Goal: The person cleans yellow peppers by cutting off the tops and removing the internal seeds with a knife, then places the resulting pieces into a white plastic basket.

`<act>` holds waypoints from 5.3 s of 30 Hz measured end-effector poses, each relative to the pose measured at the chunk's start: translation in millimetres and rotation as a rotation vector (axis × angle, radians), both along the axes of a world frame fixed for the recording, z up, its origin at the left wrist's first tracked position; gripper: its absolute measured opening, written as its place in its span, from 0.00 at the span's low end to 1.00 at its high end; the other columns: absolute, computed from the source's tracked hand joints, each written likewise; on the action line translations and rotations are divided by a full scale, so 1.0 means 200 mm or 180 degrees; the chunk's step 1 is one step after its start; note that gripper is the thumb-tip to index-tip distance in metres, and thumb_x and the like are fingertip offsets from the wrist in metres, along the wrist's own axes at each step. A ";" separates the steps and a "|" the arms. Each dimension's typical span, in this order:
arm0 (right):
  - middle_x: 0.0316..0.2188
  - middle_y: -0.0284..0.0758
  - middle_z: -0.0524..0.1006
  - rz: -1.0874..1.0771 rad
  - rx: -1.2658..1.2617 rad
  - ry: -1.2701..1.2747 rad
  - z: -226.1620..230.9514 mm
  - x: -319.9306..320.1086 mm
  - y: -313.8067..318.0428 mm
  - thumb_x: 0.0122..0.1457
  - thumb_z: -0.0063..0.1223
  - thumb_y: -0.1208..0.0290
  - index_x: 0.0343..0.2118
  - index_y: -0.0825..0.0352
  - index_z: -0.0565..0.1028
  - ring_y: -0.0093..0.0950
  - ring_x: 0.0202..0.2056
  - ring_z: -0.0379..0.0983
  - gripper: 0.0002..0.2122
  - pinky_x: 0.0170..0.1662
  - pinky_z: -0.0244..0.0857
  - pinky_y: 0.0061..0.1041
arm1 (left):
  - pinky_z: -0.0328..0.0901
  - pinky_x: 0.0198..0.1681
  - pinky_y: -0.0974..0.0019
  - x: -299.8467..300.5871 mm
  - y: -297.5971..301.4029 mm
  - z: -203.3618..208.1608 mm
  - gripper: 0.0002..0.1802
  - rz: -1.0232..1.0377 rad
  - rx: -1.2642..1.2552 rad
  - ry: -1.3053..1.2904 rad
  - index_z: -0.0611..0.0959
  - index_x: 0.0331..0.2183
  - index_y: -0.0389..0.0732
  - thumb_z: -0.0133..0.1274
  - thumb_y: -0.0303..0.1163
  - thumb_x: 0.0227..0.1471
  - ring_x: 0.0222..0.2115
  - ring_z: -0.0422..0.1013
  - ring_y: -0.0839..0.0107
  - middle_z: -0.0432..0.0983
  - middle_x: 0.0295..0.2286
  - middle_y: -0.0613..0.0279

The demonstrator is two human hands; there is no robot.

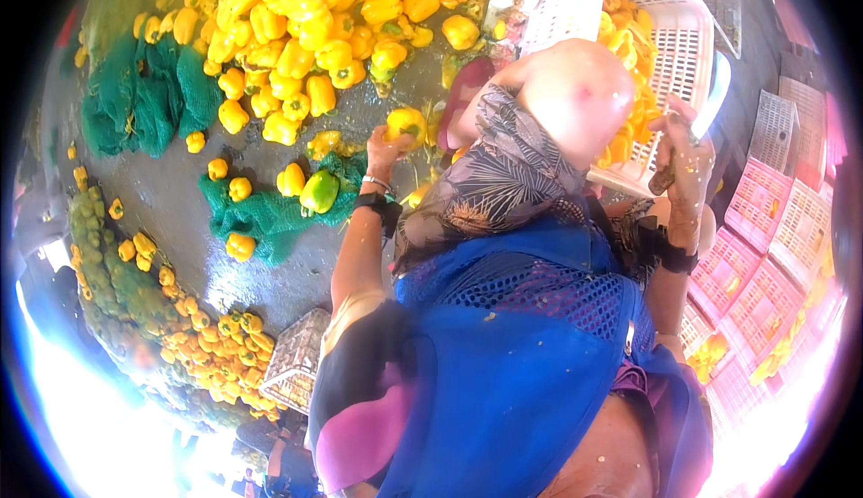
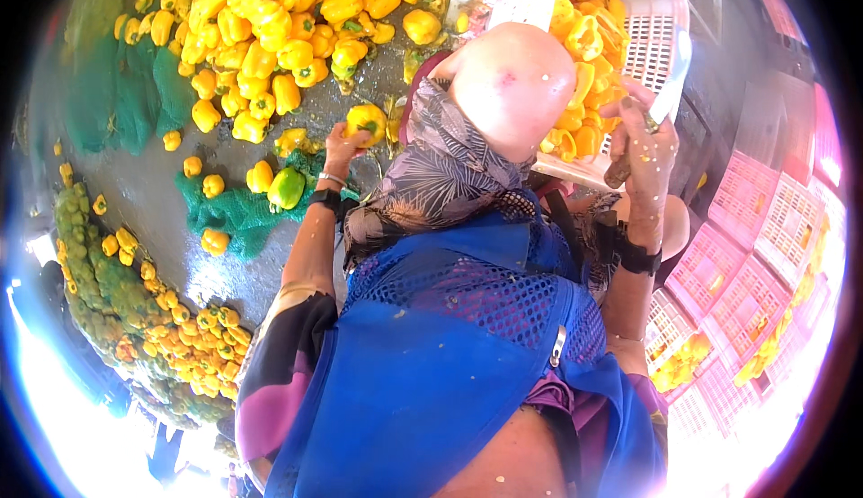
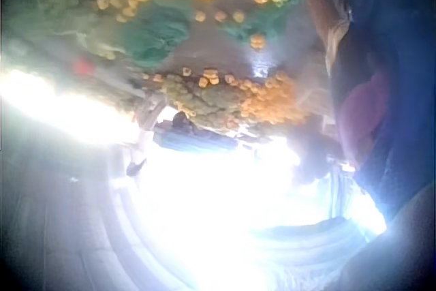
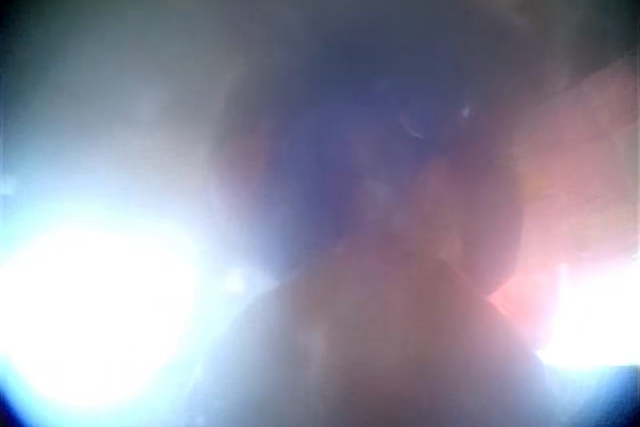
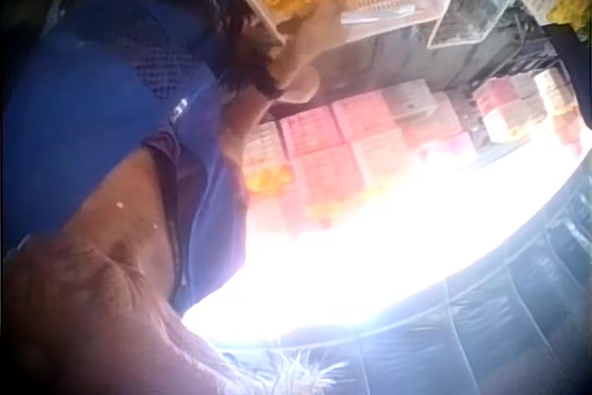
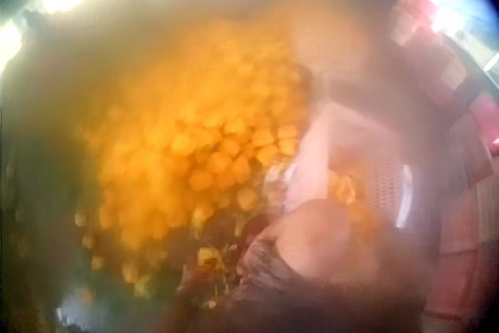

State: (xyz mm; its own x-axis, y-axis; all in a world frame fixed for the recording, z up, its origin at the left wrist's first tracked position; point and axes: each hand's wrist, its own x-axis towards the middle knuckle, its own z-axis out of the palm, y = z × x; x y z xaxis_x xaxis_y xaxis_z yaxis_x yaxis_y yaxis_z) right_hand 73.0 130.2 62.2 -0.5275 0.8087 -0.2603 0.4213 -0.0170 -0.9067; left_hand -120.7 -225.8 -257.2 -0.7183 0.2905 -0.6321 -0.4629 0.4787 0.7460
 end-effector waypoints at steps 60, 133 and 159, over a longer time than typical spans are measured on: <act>0.35 0.36 0.75 -0.0074 0.0775 0.1114 -0.01 0.21 -0.07 0.49 0.63 0.65 0.51 0.72 0.65 0.18 0.31 0.69 0.29 0.34 0.66 0.19 | 0.66 0.44 0.68 0.46 1.39 1.64 0.36 -0.2564 0.2114 0.2201 0.69 0.49 0.34 0.65 0.40 0.42 0.42 0.68 0.70 0.72 0.40 0.55; 0.27 0.38 0.77 0.0067 -0.0894 0.0577 -0.16 -0.17 0.13 0.60 0.47 0.68 0.52 0.73 0.65 0.13 0.13 0.61 0.19 0.15 0.54 0.09 | 0.68 0.40 0.58 -1.25 1.04 0.81 0.34 -0.0284 0.0034 0.1968 0.71 0.49 0.38 0.62 0.32 0.36 0.43 0.70 0.60 0.73 0.42 0.52; 0.24 0.35 0.72 -0.0036 0.1448 0.0778 0.25 0.08 -0.02 0.50 0.63 0.59 0.48 0.72 0.70 0.20 0.25 0.67 0.27 0.29 0.63 0.21 | 0.68 0.37 0.70 0.16 1.33 1.92 0.32 -0.2670 0.1726 0.1188 0.71 0.46 0.33 0.65 0.37 0.41 0.34 0.74 0.70 0.74 0.38 0.56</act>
